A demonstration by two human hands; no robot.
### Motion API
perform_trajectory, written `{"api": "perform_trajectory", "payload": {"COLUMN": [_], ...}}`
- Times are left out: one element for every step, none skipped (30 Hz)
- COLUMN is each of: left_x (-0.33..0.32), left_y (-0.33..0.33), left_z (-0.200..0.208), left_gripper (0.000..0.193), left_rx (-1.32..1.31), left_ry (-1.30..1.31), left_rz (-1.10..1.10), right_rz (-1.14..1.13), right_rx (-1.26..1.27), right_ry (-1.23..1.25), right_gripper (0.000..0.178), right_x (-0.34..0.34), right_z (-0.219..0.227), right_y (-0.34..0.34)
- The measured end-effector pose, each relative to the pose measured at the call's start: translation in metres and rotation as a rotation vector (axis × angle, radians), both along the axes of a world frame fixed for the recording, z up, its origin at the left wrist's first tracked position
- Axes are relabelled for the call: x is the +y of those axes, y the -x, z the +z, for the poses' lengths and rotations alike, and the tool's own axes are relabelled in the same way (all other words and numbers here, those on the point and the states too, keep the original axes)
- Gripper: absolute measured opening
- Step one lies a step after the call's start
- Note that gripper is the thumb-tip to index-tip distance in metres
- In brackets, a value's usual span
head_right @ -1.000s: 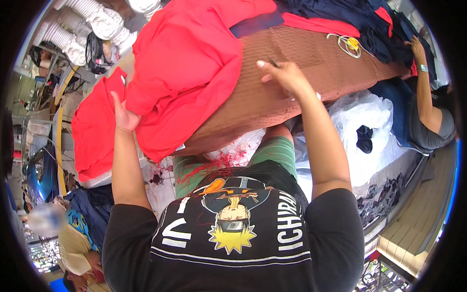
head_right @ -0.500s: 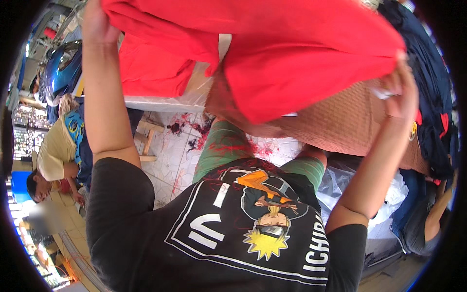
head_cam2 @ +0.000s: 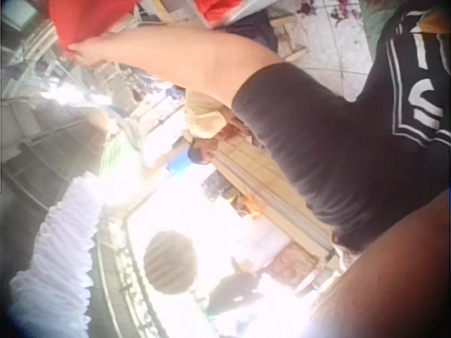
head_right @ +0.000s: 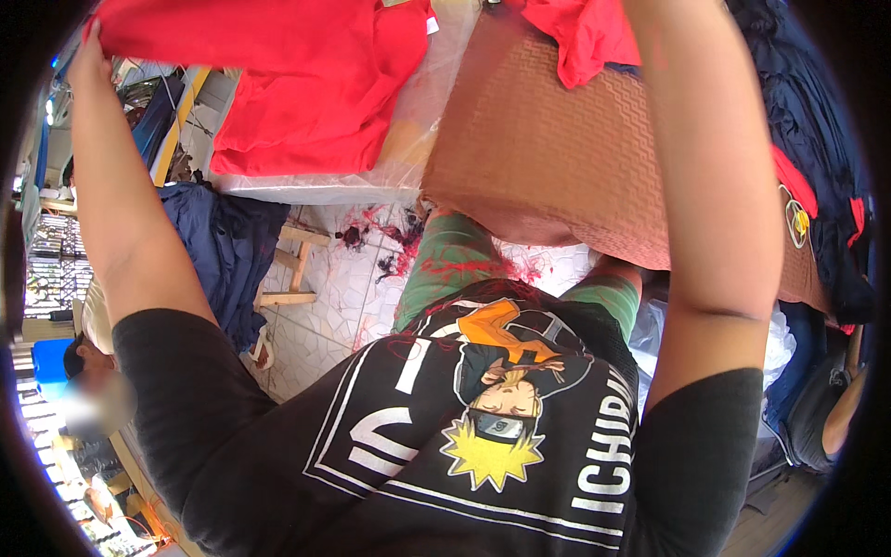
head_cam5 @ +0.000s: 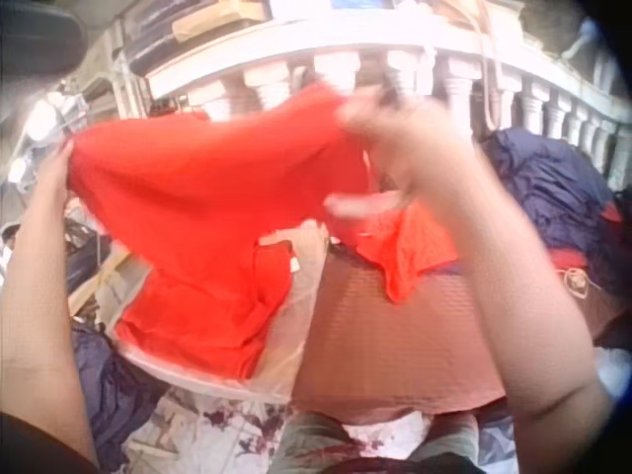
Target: The person trims excess threads from several red shirts using a small thread clipper.
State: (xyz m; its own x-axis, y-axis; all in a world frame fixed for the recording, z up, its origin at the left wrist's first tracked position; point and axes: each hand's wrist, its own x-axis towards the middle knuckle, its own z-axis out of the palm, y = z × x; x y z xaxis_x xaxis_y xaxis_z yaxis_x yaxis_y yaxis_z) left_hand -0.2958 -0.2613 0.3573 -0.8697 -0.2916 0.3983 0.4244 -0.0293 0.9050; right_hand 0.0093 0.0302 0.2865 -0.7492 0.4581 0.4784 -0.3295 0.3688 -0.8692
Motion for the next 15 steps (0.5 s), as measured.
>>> {"api": "perform_trajectory", "payload": {"left_x": [-0.057, -0.125, -0.189, -0.251, -0.153, -0.126, -0.103, -0.151, -0.172, -0.118, -0.069, -0.001, 0.024, 0.047, 0.089], "left_y": [0.037, 0.086, 0.114, 0.117, 0.142, 0.135, 0.121, 0.119, 0.119, 0.121, 0.113, 0.089, 0.082, 0.078, 0.07], "left_z": [-0.019, -0.035, -0.041, -0.032, -0.107, -0.138, -0.164, -0.163, -0.159, -0.177, -0.189, -0.202, -0.208, -0.223, -0.238], "left_gripper": [0.05, 0.056, 0.063, 0.069, 0.067, 0.065, 0.064, 0.061, 0.06, 0.047, 0.036, 0.033, 0.029, 0.026, 0.023], "left_rx": [-0.052, -0.158, -0.26, -0.364, -0.419, -0.441, -0.457, -0.43, -0.408, -0.369, -0.307, -0.206, -0.092, 0.024, 0.149], "left_ry": [0.056, 0.143, 0.227, 0.321, 0.212, 0.166, 0.12, 0.134, 0.147, 0.294, 0.431, 0.243, 0.285, 0.327, 0.415], "left_rz": [0.093, 0.134, 0.187, 0.244, 0.254, 0.286, 0.327, 0.365, 0.376, 0.264, 0.17, 0.055, -0.024, -0.099, -0.226], "right_rz": [0.183, 0.312, 0.4, 0.475, 0.372, 0.331, 0.294, 0.327, 0.336, 0.265, 0.198, 0.136, 0.109, -0.008, -0.122], "right_rx": [-0.092, -0.154, -0.176, -0.145, -0.244, -0.264, -0.279, -0.242, -0.215, -0.266, -0.31, -0.409, -0.467, -0.533, -0.55], "right_ry": [-0.083, -0.157, -0.207, -0.235, -0.292, -0.334, -0.375, -0.4, -0.428, -0.499, -0.57, -0.43, -0.286, -0.16, -0.179], "right_gripper": [0.015, 0.015, 0.016, 0.016, 0.016, 0.017, 0.017, 0.018, 0.018, 0.023, 0.028, 0.03, 0.032, 0.031, 0.028], "right_x": [-0.001, -0.004, -0.002, 0.004, 0.024, 0.035, 0.046, 0.053, 0.068, 0.095, 0.124, 0.147, 0.164, 0.174, 0.19], "right_z": [-0.019, -0.03, -0.038, -0.042, -0.059, -0.069, -0.076, -0.081, -0.087, -0.097, -0.107, -0.121, -0.136, -0.156, -0.183], "right_y": [0.019, 0.024, 0.02, 0.007, 0.002, -0.01, -0.024, -0.038, -0.05, -0.065, -0.084, -0.107, -0.124, -0.136, -0.152]}}
